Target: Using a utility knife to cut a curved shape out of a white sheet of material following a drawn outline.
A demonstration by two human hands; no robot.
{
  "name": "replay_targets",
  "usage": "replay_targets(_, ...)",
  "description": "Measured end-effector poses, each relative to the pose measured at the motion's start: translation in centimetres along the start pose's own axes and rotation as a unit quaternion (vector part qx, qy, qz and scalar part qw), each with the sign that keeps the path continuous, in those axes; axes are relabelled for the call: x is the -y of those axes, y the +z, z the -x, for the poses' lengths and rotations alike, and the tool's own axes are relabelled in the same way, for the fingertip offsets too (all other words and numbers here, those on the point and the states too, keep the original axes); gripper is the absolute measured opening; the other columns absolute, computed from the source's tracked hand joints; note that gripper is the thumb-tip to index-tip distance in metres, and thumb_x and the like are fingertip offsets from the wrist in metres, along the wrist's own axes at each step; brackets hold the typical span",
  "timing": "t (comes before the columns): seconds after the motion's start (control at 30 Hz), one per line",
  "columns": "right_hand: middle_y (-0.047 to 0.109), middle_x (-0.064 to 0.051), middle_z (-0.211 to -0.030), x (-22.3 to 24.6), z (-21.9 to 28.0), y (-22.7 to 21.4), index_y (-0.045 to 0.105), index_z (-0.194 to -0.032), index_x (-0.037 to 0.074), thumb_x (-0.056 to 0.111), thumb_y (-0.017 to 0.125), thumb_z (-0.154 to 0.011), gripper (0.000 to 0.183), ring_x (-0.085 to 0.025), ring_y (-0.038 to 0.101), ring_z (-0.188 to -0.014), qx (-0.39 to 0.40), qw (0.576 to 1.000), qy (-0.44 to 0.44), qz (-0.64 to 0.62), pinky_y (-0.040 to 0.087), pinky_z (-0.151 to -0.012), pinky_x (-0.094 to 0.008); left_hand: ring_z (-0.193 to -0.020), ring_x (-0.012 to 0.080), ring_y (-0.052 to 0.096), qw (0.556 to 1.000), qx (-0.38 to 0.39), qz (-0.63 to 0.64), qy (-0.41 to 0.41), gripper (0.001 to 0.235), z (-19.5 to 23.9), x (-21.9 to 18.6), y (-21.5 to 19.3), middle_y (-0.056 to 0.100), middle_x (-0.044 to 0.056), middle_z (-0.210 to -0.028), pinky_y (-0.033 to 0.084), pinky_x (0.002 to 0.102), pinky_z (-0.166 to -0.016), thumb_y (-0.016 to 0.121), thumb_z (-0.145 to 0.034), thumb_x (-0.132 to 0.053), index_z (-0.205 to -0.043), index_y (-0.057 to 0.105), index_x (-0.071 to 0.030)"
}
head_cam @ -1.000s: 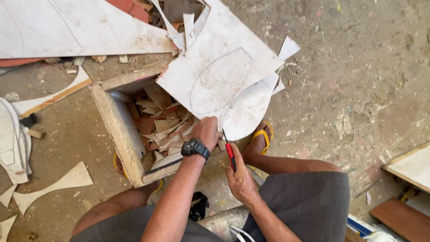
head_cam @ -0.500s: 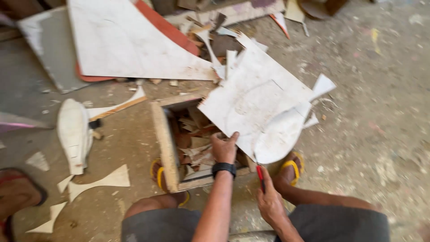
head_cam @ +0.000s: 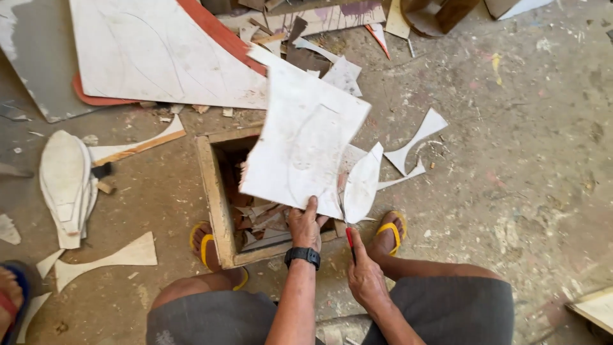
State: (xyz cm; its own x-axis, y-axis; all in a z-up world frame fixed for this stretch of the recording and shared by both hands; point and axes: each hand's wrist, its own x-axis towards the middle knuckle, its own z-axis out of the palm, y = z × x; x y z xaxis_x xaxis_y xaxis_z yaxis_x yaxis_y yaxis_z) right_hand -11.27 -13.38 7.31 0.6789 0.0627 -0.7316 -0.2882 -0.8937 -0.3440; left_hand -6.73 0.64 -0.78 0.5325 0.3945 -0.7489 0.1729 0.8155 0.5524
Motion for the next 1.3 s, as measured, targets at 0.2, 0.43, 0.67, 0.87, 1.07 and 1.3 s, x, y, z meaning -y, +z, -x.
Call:
replay_targets(0.2,0.070,-0.022,-0.103,-3.8,-2.0,2.1,0.018,-0.165,0.032,0.009,0.046,-0.091,0.083,-0.053,0.065,-0.086,-0.072,0.990,-0.119,0.027,0.045,-0.070,-0.057,-0.117,0.0337,0.067,0.996,-0.017,0.080,0.034,0.044,2.5,-6.2,0.2,0.064,0.016,-0.138,0.064,0.044,-0.083,0.063,-0.093,-0.018,-0.135,0.053,-0.013)
replay_targets(0.43,0.069,-0.022,-0.087,-2.5,-0.7,1.4,0.015,-0.166,0.038,0.014,0.043,-0.096,0.080,-0.045,0.065,-0.076,-0.050,0.997,-0.052,-0.002,0.043,-0.069,-0.053,-0.081,0.0130,0.062,0.990,-0.071,0.093,0.078,0.027,-1.4,-8.2,-6.3,0.066,-0.001,-0.104,0.065,0.036,-0.070,0.071,-0.093,-0.024,-0.117,0.064,-0.018)
replay_targets(0.67,0.067,-0.034,-0.124,-0.8,0.5,-0.7,0.037,-0.158,0.036,0.024,0.051,-0.094,0.066,-0.054,0.065,-0.115,-0.132,0.985,0.028,-0.111,0.052,-0.101,-0.059,-0.118,0.0419,0.061,0.984,-0.135,0.109,0.042,0.050,-5.2,-2.8,-13.1,0.051,0.019,-0.131,0.054,0.061,-0.102,0.069,-0.100,-0.039,-0.135,0.043,-0.013)
replay_targets(0.87,0.065,-0.036,-0.122,-3.6,-3.4,-0.5,0.031,-0.160,0.034,0.027,0.060,-0.090,0.076,-0.055,0.062,-0.116,-0.174,0.973,0.072,-0.131,0.050,-0.100,-0.061,-0.135,0.0546,0.045,0.986,-0.147,0.074,-0.012,0.067,-3.1,-3.9,-12.7,0.032,0.033,-0.144,0.049,0.065,-0.105,0.062,-0.103,-0.048,-0.146,0.030,-0.007)
replay_targets(1.07,0.057,-0.022,-0.123,-2.7,-6.3,0.8,0.031,-0.158,0.048,0.028,0.072,-0.089,0.083,-0.049,0.065,-0.117,-0.099,0.994,0.040,0.001,0.055,-0.100,-0.056,-0.093,0.0325,0.073,0.986,-0.125,-0.045,-0.098,0.039,2.2,-6.2,-8.9,0.064,0.015,-0.101,0.065,0.049,-0.082,0.049,-0.107,-0.045,-0.127,0.049,-0.011)
replay_targets(1.3,0.052,-0.007,-0.121,-6.3,-11.8,2.4,0.061,-0.131,0.056,0.043,0.054,-0.099,0.035,-0.037,0.070,-0.114,-0.086,0.992,0.030,0.089,0.057,-0.101,-0.047,-0.080,0.0302,0.076,0.986,-0.037,-0.084,-0.142,0.035,3.1,-5.3,-8.9,0.072,0.018,-0.098,0.067,0.044,-0.071,0.054,-0.104,-0.043,-0.117,0.055,-0.010)
